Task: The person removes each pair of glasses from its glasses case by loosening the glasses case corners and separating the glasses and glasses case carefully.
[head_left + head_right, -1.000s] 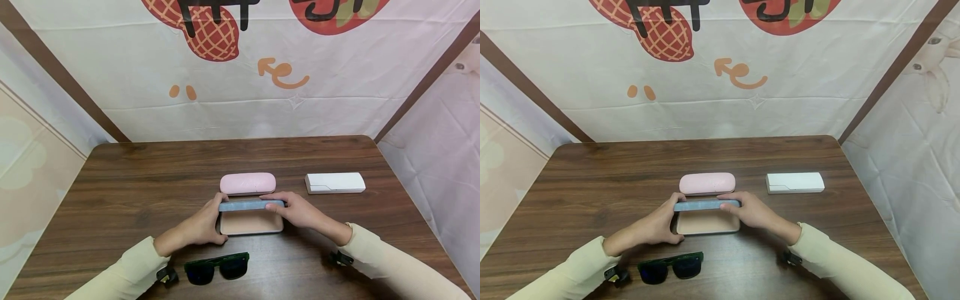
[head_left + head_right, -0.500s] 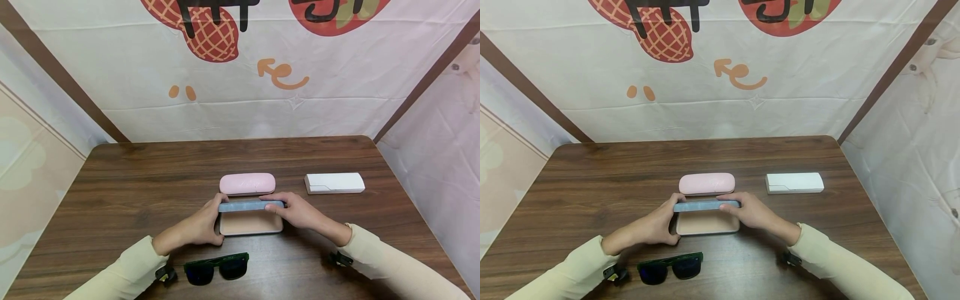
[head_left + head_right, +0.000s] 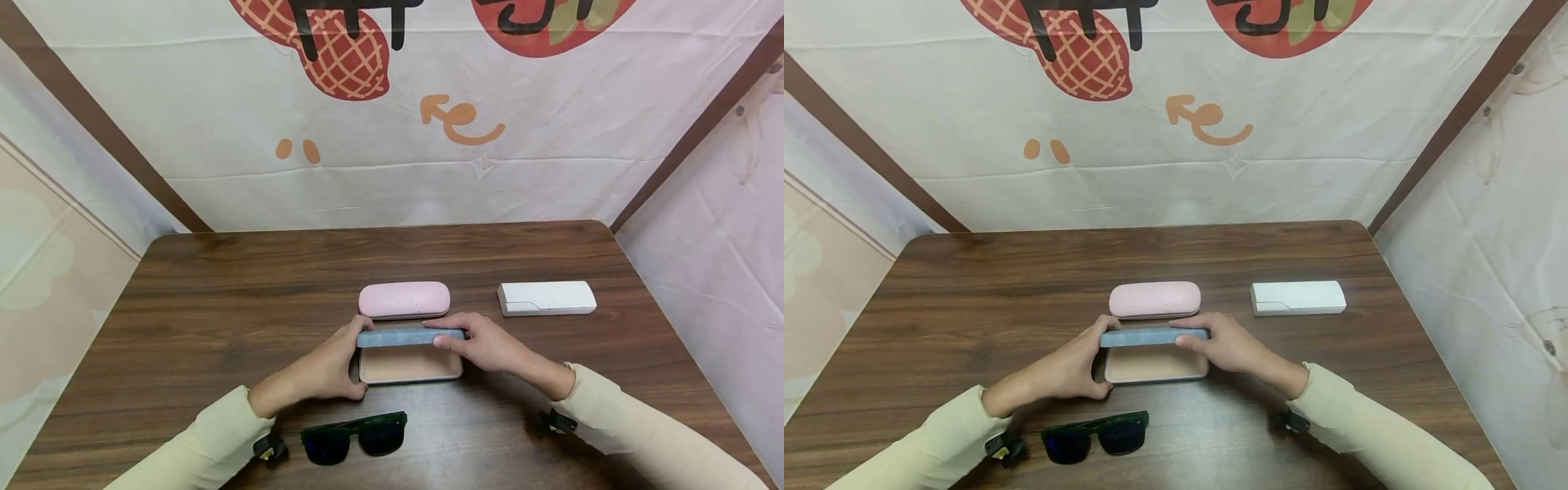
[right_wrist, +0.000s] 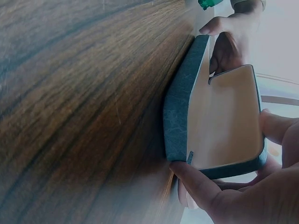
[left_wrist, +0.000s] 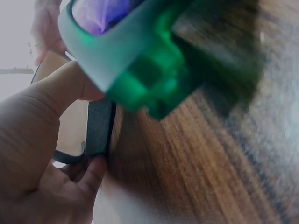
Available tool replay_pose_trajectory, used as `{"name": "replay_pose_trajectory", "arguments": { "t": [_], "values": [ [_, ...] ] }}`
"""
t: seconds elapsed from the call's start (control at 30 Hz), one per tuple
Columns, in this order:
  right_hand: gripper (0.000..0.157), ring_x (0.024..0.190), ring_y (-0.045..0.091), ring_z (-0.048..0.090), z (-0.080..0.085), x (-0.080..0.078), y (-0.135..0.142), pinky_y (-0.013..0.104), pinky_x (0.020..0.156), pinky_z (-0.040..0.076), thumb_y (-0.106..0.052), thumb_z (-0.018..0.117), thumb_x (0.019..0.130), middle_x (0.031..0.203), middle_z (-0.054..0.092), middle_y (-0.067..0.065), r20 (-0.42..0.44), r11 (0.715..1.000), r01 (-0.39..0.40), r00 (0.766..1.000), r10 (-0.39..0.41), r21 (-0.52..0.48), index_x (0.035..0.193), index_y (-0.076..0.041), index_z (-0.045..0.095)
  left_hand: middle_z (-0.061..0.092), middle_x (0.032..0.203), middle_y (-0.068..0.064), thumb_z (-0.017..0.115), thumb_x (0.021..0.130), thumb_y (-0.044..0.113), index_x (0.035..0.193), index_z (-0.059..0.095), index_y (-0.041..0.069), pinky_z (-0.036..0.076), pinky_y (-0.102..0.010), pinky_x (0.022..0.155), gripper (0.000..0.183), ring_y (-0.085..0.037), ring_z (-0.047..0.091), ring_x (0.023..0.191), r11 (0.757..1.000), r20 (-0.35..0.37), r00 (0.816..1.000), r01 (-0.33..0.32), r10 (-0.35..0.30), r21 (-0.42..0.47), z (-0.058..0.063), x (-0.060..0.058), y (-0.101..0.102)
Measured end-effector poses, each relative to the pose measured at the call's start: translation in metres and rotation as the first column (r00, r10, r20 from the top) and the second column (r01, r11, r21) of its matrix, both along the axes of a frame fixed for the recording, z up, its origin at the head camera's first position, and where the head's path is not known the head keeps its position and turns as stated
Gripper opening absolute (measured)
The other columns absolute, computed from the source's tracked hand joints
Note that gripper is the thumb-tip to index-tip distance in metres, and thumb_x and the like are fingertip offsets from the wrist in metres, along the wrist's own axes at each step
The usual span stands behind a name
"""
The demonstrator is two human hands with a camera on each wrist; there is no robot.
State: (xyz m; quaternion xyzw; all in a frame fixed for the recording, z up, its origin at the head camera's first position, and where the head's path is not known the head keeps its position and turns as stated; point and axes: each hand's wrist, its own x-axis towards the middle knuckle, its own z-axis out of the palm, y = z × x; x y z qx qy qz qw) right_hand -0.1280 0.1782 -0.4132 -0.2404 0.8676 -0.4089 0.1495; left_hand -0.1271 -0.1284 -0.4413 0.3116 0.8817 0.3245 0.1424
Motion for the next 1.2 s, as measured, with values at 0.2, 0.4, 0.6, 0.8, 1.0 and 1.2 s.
{"name": "replay_pose_trajectory", "arguments": {
  "t": [0.2,0.4,0.6,0.8,1.0,1.2],
  "values": [
    [0.039,0.119,0.023,0.06,0.0,0.001,-0.001,0.04,0.094,0.05,-0.029,0.067,0.1,0.132,0.067,0.007,0.0,1.0,-0.016,1.0,0.016,-0.009,0.136,-0.012,0.067,0.053,0.123,-0.007,0.088,0.067,0.012,0.132,0.036,0.012,0.045,-0.044,0.098,0.084,-0.023,0.05,0.115,1.0,-0.005,1.0,0.0,0.0,-0.002,-0.001,0.001,-0.001],
    [0.039,0.116,0.022,0.061,0.001,0.002,-0.001,0.035,0.092,0.049,-0.027,0.07,0.097,0.13,0.068,0.007,-0.002,0.999,-0.029,1.0,0.029,-0.018,0.134,-0.013,0.069,0.053,0.123,-0.008,0.087,0.066,0.011,0.132,0.036,0.012,0.045,-0.044,0.098,0.083,-0.023,0.051,0.115,1.0,-0.018,1.0,-0.001,0.001,0.001,0.001,0.001,-0.001],
    [0.04,0.116,0.021,0.06,0.002,0.004,-0.001,0.033,0.09,0.049,-0.027,0.072,0.095,0.13,0.068,0.005,-0.007,0.999,-0.035,0.999,0.034,-0.011,0.133,-0.014,0.069,0.053,0.122,-0.008,0.085,0.065,0.01,0.132,0.037,0.012,0.045,-0.043,0.098,0.082,-0.022,0.051,0.114,1.0,-0.017,1.0,-0.009,0.009,-0.003,0.002,0.002,0.0],
    [0.039,0.112,0.019,0.059,0.0,0.006,-0.003,0.034,0.089,0.049,-0.022,0.077,0.092,0.129,0.068,0.002,-0.029,1.0,-0.019,0.999,0.019,-0.01,0.131,-0.016,0.07,0.053,0.118,-0.006,0.086,0.065,0.01,0.13,0.037,0.011,0.046,-0.042,0.096,0.081,-0.022,0.052,0.111,1.0,-0.023,1.0,-0.004,0.004,0.002,0.001,0.001,-0.001],
    [0.072,0.12,0.027,0.058,-0.011,0.017,-0.008,0.046,0.097,0.049,-0.026,0.089,0.079,0.134,0.058,0.01,-0.247,0.975,-0.031,0.965,0.086,0.218,0.143,-0.013,0.056,0.055,0.117,-0.003,0.086,0.066,0.009,0.128,0.046,0.01,0.046,-0.043,0.096,0.074,-0.021,0.052,0.11,1.0,-0.05,0.999,0.018,-0.018,-0.011,0.001,0.001,0.0],
    [0.082,0.117,0.023,0.058,-0.011,0.02,-0.012,0.044,0.095,0.05,-0.029,0.091,0.076,0.136,0.054,0.008,-0.277,0.953,-0.01,0.956,0.099,0.304,0.145,-0.012,0.052,0.056,0.116,-0.001,0.085,0.066,0.009,0.126,0.049,0.01,0.045,-0.044,0.098,0.07,-0.02,0.052,0.112,0.998,-0.047,0.998,0.028,-0.031,-0.047,0.003,-0.001,0.001]
  ]
}}
